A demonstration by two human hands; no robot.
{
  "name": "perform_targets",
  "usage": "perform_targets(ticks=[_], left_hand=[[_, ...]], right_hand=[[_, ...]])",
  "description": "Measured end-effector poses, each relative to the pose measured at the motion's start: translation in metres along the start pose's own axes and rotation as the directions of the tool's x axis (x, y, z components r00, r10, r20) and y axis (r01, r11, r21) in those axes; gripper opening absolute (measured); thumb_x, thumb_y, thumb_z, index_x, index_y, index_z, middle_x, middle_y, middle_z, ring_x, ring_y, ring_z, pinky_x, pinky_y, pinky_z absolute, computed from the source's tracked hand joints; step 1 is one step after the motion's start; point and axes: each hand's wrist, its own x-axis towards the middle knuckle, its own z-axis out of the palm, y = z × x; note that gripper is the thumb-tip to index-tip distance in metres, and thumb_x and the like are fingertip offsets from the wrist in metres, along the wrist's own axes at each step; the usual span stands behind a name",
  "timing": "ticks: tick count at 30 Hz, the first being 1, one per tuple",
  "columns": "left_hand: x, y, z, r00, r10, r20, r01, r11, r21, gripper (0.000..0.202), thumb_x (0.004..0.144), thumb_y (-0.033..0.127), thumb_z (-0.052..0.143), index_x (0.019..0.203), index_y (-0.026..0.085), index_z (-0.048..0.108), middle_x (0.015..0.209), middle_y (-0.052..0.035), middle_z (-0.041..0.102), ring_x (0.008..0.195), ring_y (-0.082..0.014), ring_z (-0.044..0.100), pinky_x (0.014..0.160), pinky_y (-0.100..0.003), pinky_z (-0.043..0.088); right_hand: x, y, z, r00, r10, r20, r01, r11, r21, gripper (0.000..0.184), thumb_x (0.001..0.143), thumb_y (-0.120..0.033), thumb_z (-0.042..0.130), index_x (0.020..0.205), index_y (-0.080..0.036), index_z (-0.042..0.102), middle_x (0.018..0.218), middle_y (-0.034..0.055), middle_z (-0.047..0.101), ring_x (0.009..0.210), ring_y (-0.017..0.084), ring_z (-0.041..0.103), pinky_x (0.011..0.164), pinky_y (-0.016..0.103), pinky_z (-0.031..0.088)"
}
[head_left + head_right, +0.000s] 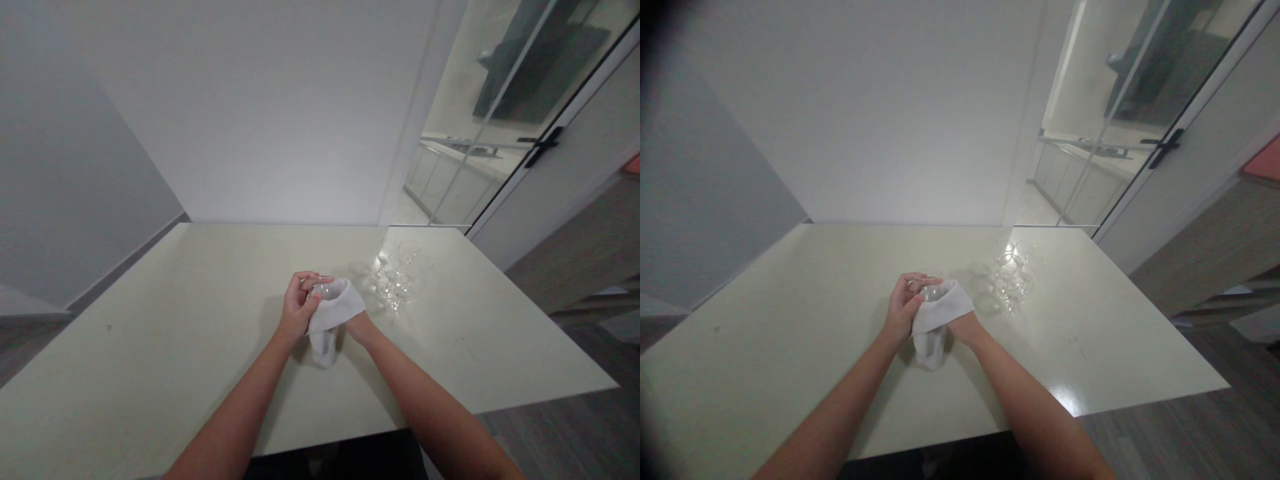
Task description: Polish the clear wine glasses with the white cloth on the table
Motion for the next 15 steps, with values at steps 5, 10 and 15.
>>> perform_targets(ticks=[5,10,15], left_hand=[[-0.003,0.002,0.007,0.977,0.100,0.188,-0.146,0.958,0.248,0.048,0.088,0.054,0.058,0.121,0.018,0.060,0.131,-0.0141,0.056,0.126,-0.0281,0.049,0.110,-0.042,0.034],[-0.005,0.001,0.009,0.974,0.025,0.223,-0.100,0.938,0.333,0.040,0.093,0.042,0.056,0.130,0.025,0.057,0.135,-0.0105,0.053,0.127,-0.0261,0.047,0.104,-0.038,0.039],[-0.005,0.002,0.012,0.979,0.112,0.171,-0.170,0.909,0.381,0.042,0.091,0.035,0.060,0.131,0.025,0.055,0.133,-0.0110,0.052,0.120,-0.0246,0.050,0.094,-0.035,0.044]], right_hand=[[-0.005,0.005,-0.005,0.993,0.032,-0.116,-0.025,0.998,0.060,0.032,0.077,-0.037,0.067,0.105,-0.022,0.068,0.111,0.0053,0.071,0.106,0.023,0.065,0.105,0.040,0.045],[-0.005,0.013,-0.007,0.976,0.048,-0.213,-0.031,0.996,0.084,0.023,0.076,-0.040,0.063,0.088,-0.021,0.066,0.095,0.0061,0.073,0.092,0.024,0.066,0.096,0.040,0.050],[-0.007,0.024,-0.007,0.929,0.118,-0.351,-0.097,0.992,0.075,0.029,0.074,-0.050,0.058,0.086,-0.024,0.064,0.085,0.0062,0.072,0.091,0.027,0.066,0.087,0.041,0.055]])
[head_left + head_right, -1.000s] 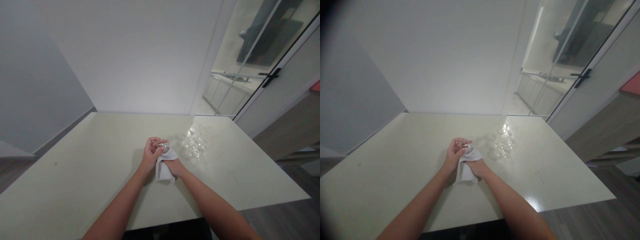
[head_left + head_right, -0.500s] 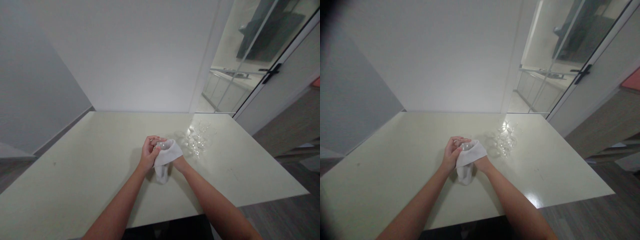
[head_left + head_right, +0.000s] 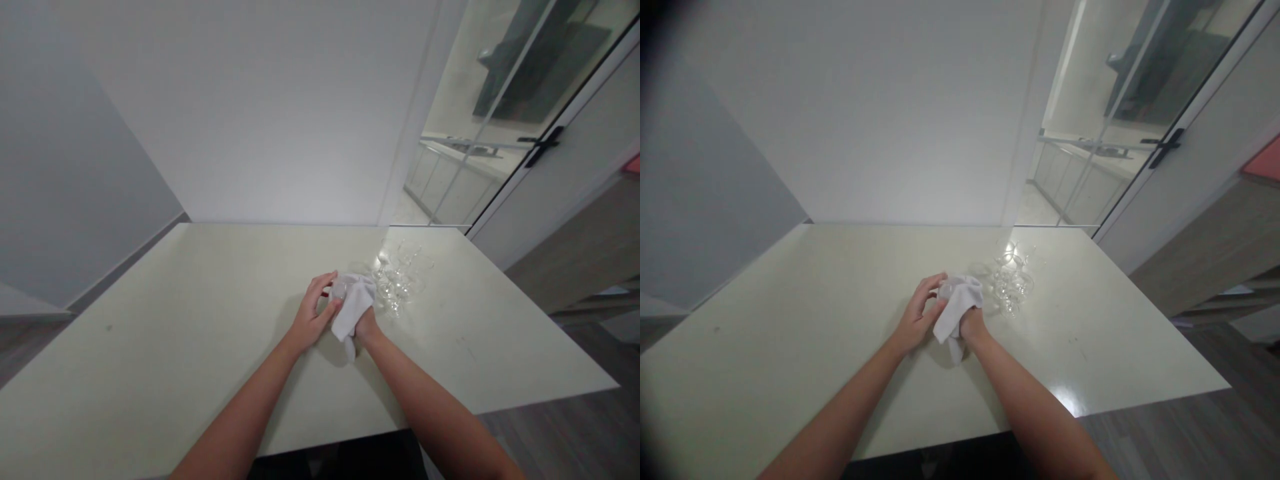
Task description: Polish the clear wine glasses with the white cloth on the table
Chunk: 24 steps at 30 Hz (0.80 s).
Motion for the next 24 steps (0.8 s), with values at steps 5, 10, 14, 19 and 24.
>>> perform_targets(ticks=[5,10,14,19,24], left_hand=[[-0.002,-0.006,-0.001,0.983,0.105,-0.148,-0.098,0.994,0.052,0.032,0.089,0.032,0.061,0.119,0.022,0.060,0.116,-0.0108,0.060,0.106,-0.0240,0.056,0.086,-0.034,0.045],[-0.002,-0.007,-0.003,0.995,0.094,-0.012,-0.094,0.994,0.058,0.035,0.094,0.037,0.052,0.125,0.023,0.059,0.123,-0.0120,0.061,0.115,-0.0260,0.054,0.096,-0.039,0.042],[-0.002,-0.003,-0.003,0.990,0.122,0.071,-0.127,0.989,0.071,0.042,0.094,0.042,0.050,0.132,0.025,0.057,0.136,-0.0118,0.053,0.129,-0.0283,0.045,0.112,-0.045,0.030],[-0.002,-0.006,-0.004,0.997,0.059,0.046,-0.059,0.998,0.000,0.041,0.097,0.044,0.045,0.129,0.025,0.060,0.134,-0.0105,0.055,0.128,-0.0272,0.046,0.112,-0.045,0.031],[-0.001,-0.007,-0.001,0.999,-0.036,0.006,0.036,0.999,-0.007,0.037,0.096,0.042,0.050,0.127,0.024,0.061,0.131,-0.0101,0.058,0.123,-0.0259,0.051,0.103,-0.039,0.040]], right_hand=[[-0.002,-0.006,0.002,0.995,-0.062,0.079,0.070,0.993,-0.094,0.028,0.074,-0.047,0.060,0.090,-0.024,0.066,0.094,0.0064,0.073,0.098,0.026,0.065,0.100,0.045,0.049],[0.001,-0.012,-0.001,0.990,-0.073,0.125,0.074,0.997,-0.003,0.036,0.069,-0.038,0.071,0.101,-0.024,0.064,0.111,0.0061,0.070,0.101,0.024,0.065,0.101,0.044,0.049],[0.004,-0.010,-0.006,0.988,-0.052,0.146,0.044,0.997,0.056,0.035,0.066,-0.033,0.071,0.100,-0.023,0.064,0.108,0.0058,0.072,0.097,0.024,0.066,0.098,0.043,0.052],[0.006,-0.015,-0.004,0.981,-0.114,0.156,0.115,0.993,0.002,0.029,0.071,-0.034,0.070,0.097,-0.021,0.067,0.104,0.0066,0.073,0.095,0.022,0.068,0.098,0.040,0.051],[0.003,-0.008,0.000,0.998,-0.058,-0.006,0.057,0.998,-0.025,0.030,0.082,-0.045,0.055,0.094,-0.021,0.066,0.099,0.0074,0.073,0.097,0.025,0.068,0.095,0.043,0.053]])
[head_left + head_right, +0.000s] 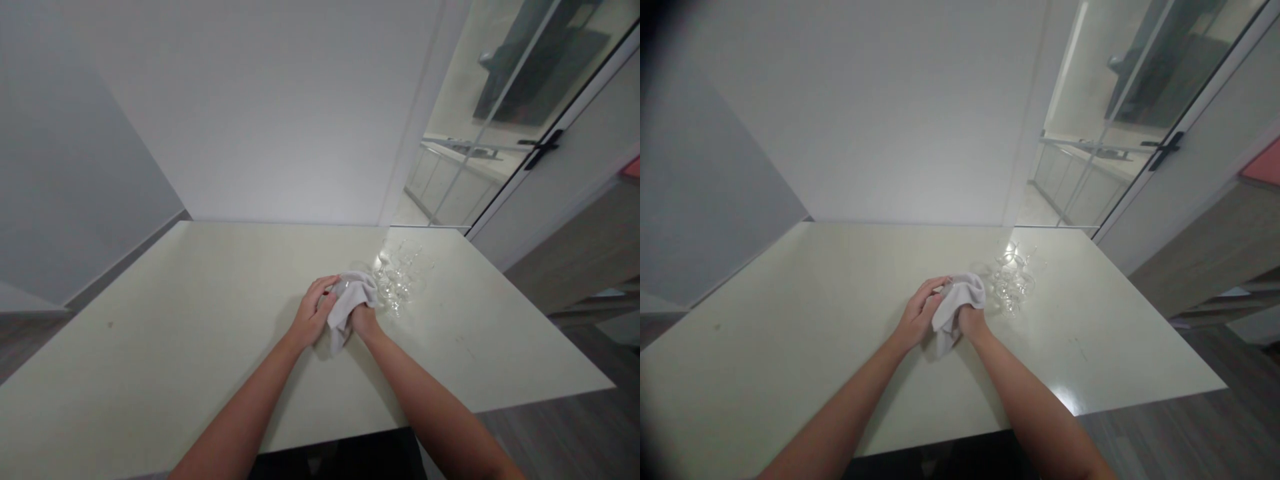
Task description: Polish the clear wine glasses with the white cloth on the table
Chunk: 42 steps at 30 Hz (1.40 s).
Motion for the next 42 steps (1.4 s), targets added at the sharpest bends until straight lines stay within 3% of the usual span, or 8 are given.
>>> perform_targets(ticks=[4,8,13,18,23,27,30,42], left_hand=[[-0.001,0.002,0.004,0.998,-0.060,0.012,0.060,0.998,0.002,0.041,0.093,0.039,0.057,0.131,0.024,0.056,0.135,-0.0097,0.057,0.125,-0.0257,0.051,0.101,-0.038,0.042],[-0.002,0.001,0.006,0.998,-0.059,0.012,0.059,0.998,0.026,0.048,0.092,0.036,0.060,0.137,0.023,0.049,0.138,-0.0113,0.055,0.127,-0.0259,0.050,0.102,-0.040,0.042],[-0.001,0.001,0.006,0.999,-0.038,-0.010,0.038,0.999,0.007,0.061,0.087,0.033,0.067,0.141,0.022,0.041,0.134,-0.0136,0.057,0.120,-0.0258,0.056,0.099,-0.040,0.045],[0.001,-0.002,0.002,0.991,0.050,-0.120,-0.032,0.988,0.151,0.060,0.084,0.031,0.069,0.139,0.023,0.045,0.133,-0.0130,0.055,0.114,-0.0251,0.057,0.090,-0.036,0.050],[0.000,-0.008,-0.005,0.976,0.214,-0.034,-0.170,0.852,0.495,0.054,0.085,0.025,0.058,0.137,0.018,0.046,0.132,-0.0134,0.054,0.122,-0.0279,0.050,0.105,-0.045,0.041],[-0.002,-0.008,-0.008,0.964,0.257,0.069,-0.245,0.752,0.612,0.058,0.081,0.013,0.050,0.138,0.018,0.046,0.136,-0.0118,0.054,0.124,-0.0274,0.048,0.106,-0.044,0.038],[-0.002,-0.005,-0.010,0.950,0.278,0.143,-0.304,0.721,0.622,0.059,0.081,0.014,0.049,0.140,0.019,0.045,0.139,-0.0109,0.053,0.125,-0.0278,0.047,0.107,-0.044,0.036],[-0.001,0.001,-0.011,0.931,0.347,0.112,-0.339,0.712,0.614,0.054,0.084,0.025,0.051,0.138,0.018,0.048,0.137,-0.0117,0.055,0.123,-0.0285,0.049,0.105,-0.043,0.038]], right_hand=[[-0.006,0.004,0.002,0.995,0.099,0.020,-0.101,0.989,0.105,0.036,0.078,-0.050,0.060,0.098,-0.021,0.066,0.100,0.0094,0.074,0.091,0.027,0.069,0.082,0.043,0.059],[-0.008,0.003,-0.001,0.993,0.117,-0.014,-0.116,0.989,0.087,0.037,0.072,-0.052,0.066,0.093,-0.022,0.067,0.093,0.0088,0.074,0.089,0.029,0.069,0.085,0.045,0.058],[-0.009,0.002,-0.005,0.993,-0.112,-0.038,0.110,0.992,-0.056,0.036,0.074,-0.046,0.068,0.101,-0.022,0.066,0.111,0.0101,0.071,0.108,0.028,0.064,0.103,0.046,0.048],[-0.014,-0.003,0.000,0.969,-0.187,-0.159,0.170,0.979,-0.117,0.041,0.084,-0.048,0.059,0.116,-0.022,0.059,0.119,0.0115,0.066,0.113,0.026,0.061,0.103,0.046,0.047],[-0.010,-0.007,0.001,0.871,-0.491,0.034,0.487,0.852,-0.191,0.050,0.079,-0.037,0.068,0.124,-0.020,0.055,0.128,0.0137,0.058,0.121,0.029,0.054,0.112,0.052,0.035],[-0.006,0.001,0.000,0.834,-0.487,0.257,0.547,0.673,-0.499,0.035,0.082,-0.029,0.060,0.116,-0.019,0.061,0.121,0.0131,0.064,0.124,0.032,0.051,0.116,0.064,0.006],[-0.006,0.004,0.000,0.810,-0.456,0.370,0.585,0.572,-0.575,0.035,0.084,-0.026,0.054,0.117,-0.019,0.061,0.123,0.0128,0.064,0.125,0.031,0.050,0.117,0.060,0.003],[0.000,0.004,-0.006,0.831,-0.299,0.468,0.533,0.667,-0.521,0.045,0.086,-0.029,0.052,0.130,-0.019,0.053,0.135,0.0132,0.057,0.131,0.028,0.048,0.120,0.056,0.008]])
